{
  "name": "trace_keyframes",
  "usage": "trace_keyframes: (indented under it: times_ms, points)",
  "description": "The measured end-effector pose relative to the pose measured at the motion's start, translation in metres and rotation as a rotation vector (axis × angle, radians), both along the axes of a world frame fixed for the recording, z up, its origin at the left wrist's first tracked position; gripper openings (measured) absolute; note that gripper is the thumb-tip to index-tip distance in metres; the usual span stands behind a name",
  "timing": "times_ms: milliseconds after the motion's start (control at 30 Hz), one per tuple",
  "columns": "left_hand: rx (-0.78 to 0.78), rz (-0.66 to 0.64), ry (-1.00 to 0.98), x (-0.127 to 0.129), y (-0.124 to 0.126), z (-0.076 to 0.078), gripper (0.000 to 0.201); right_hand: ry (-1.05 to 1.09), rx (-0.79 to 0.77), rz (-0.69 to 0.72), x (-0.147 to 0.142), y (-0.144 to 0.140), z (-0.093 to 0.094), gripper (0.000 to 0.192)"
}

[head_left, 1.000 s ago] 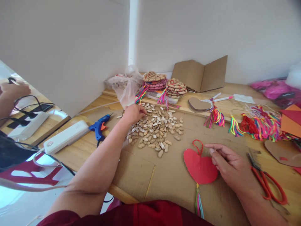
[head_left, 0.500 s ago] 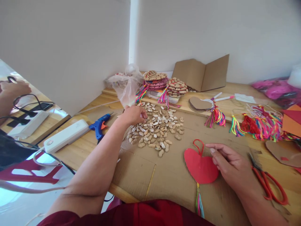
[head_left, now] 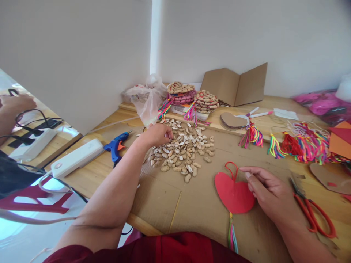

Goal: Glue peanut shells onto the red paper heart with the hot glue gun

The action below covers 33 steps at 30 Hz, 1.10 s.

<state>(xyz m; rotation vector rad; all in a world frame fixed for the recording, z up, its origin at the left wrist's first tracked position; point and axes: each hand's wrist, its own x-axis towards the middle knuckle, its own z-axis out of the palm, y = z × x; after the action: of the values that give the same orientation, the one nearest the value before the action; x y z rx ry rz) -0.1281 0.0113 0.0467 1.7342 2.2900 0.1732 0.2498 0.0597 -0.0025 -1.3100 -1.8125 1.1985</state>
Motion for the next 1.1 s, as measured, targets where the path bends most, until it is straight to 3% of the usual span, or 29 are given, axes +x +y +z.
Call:
trace_keyframes:
  times_ms: [167, 400, 767, 1100]
  points:
    - [0.049, -0.017, -0.042, -0.003, -0.003, 0.003, 0.019, 0.000, -0.007, -0.009, 0.000, 0.000, 0.000, 0.031]
    - [0.165, 0.071, -0.119, -0.011, -0.006, 0.004, 0.021, 0.004, -0.015, -0.007, -0.001, 0.000, 0.001, 0.032]
    - [-0.014, -0.025, -0.008, -0.010, -0.003, 0.004, 0.024, -0.008, -0.009, -0.006, 0.001, 0.000, 0.000, 0.031]
    - [0.020, -0.006, -0.006, -0.010, 0.000, 0.001, 0.025, -0.001, 0.011, -0.009, 0.000, 0.000, -0.001, 0.032]
